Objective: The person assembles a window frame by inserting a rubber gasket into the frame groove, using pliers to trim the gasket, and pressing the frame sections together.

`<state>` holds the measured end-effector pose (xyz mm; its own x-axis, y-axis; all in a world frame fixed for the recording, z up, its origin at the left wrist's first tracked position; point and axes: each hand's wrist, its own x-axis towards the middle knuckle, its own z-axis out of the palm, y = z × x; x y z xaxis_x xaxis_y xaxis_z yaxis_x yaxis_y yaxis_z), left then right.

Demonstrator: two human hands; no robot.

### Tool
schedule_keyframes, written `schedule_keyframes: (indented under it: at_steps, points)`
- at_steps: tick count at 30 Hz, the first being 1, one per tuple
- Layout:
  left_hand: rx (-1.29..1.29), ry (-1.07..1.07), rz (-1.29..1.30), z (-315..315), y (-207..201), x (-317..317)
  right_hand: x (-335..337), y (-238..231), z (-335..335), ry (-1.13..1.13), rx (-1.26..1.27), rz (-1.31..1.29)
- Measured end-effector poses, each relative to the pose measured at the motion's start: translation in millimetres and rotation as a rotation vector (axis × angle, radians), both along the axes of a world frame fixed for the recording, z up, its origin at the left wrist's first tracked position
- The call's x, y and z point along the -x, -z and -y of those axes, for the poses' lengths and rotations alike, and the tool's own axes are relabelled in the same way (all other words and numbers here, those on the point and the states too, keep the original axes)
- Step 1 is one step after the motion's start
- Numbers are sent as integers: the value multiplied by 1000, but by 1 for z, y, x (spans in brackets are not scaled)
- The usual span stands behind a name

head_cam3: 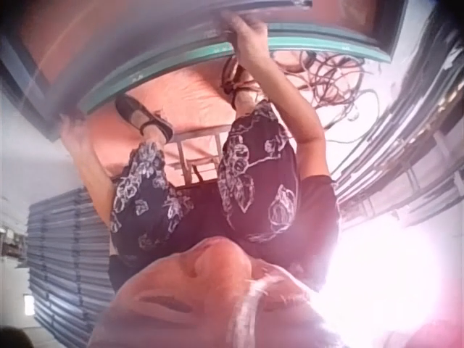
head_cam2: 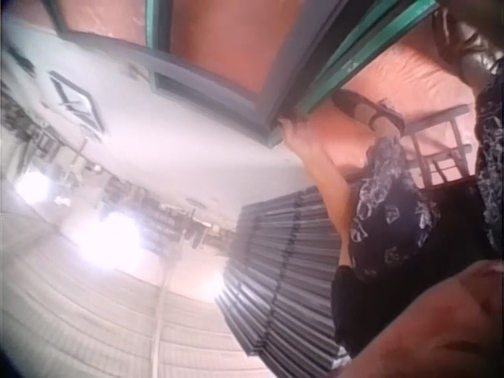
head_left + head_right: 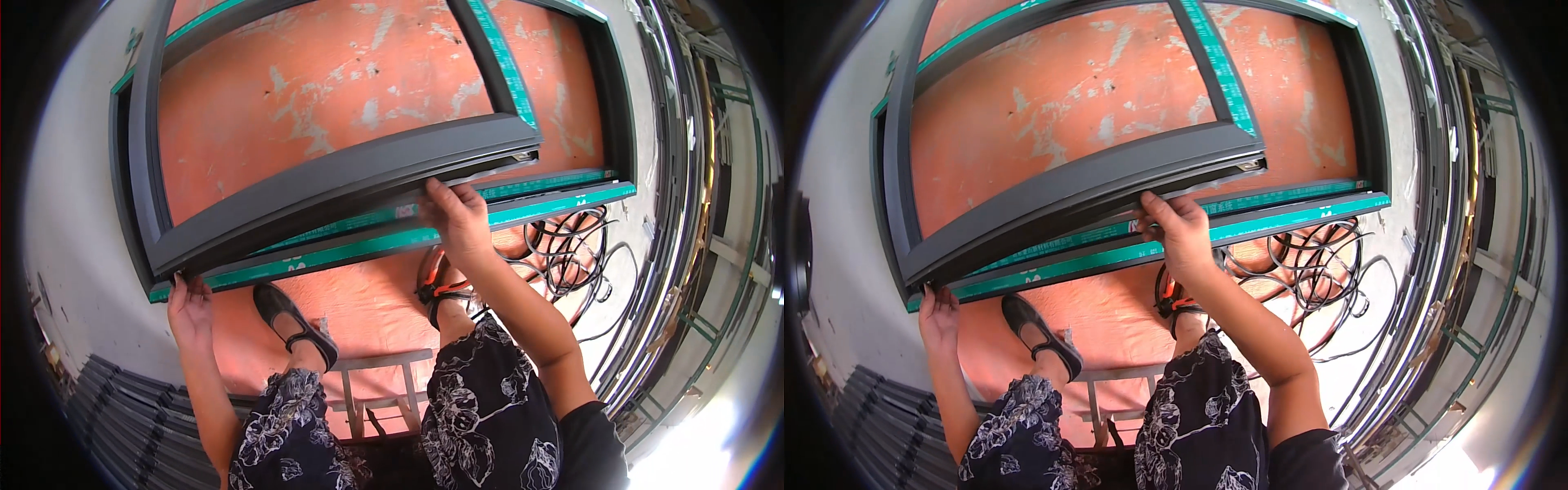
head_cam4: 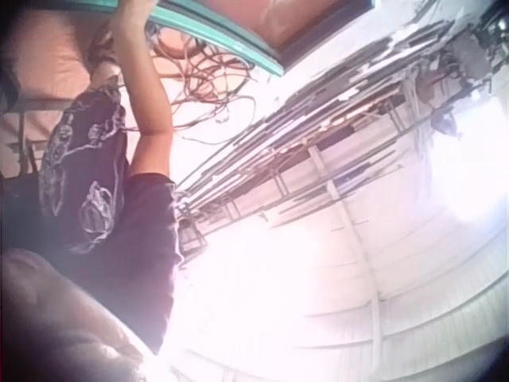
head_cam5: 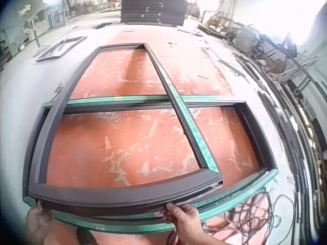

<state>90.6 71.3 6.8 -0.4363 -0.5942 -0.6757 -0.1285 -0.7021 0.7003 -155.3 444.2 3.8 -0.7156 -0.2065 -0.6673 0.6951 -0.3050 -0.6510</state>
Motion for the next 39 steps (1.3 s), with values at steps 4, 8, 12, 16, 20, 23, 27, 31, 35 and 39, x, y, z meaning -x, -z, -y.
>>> schedule_keyframes:
  at_steps: [4,8,12,16,20,23,27,31,35,39]
  points:
    - [-27,-22,46,2,1,-1,23,-4,-37,96,-97,-36]
    - [-26,-6,46,3,6,-4,47,-1,-78,166,-143,-104]
    - [-15,21,42,1,6,0,55,-4,-91,252,-148,-92]
    - [82,101,65,8,-14,5,50,-17,-75,252,-78,-83]
    - [485,235,218,-6,-21,27,17,-22,-67,-34,-197,-85]
    - [523,254,210,1,-25,27,-3,-33,-26,-91,-66,-74]
    - [485,206,214,-7,-30,35,7,-34,-2,8,68,-65]
    - [472,234,225,-26,-39,38,20,-27,-16,83,-80,-104]
    - [372,530,163,-87,-52,64,57,-18,-65,193,-99,-249]
    - [93,704,94,-132,-47,88,39,-5,-62,122,-33,-66]
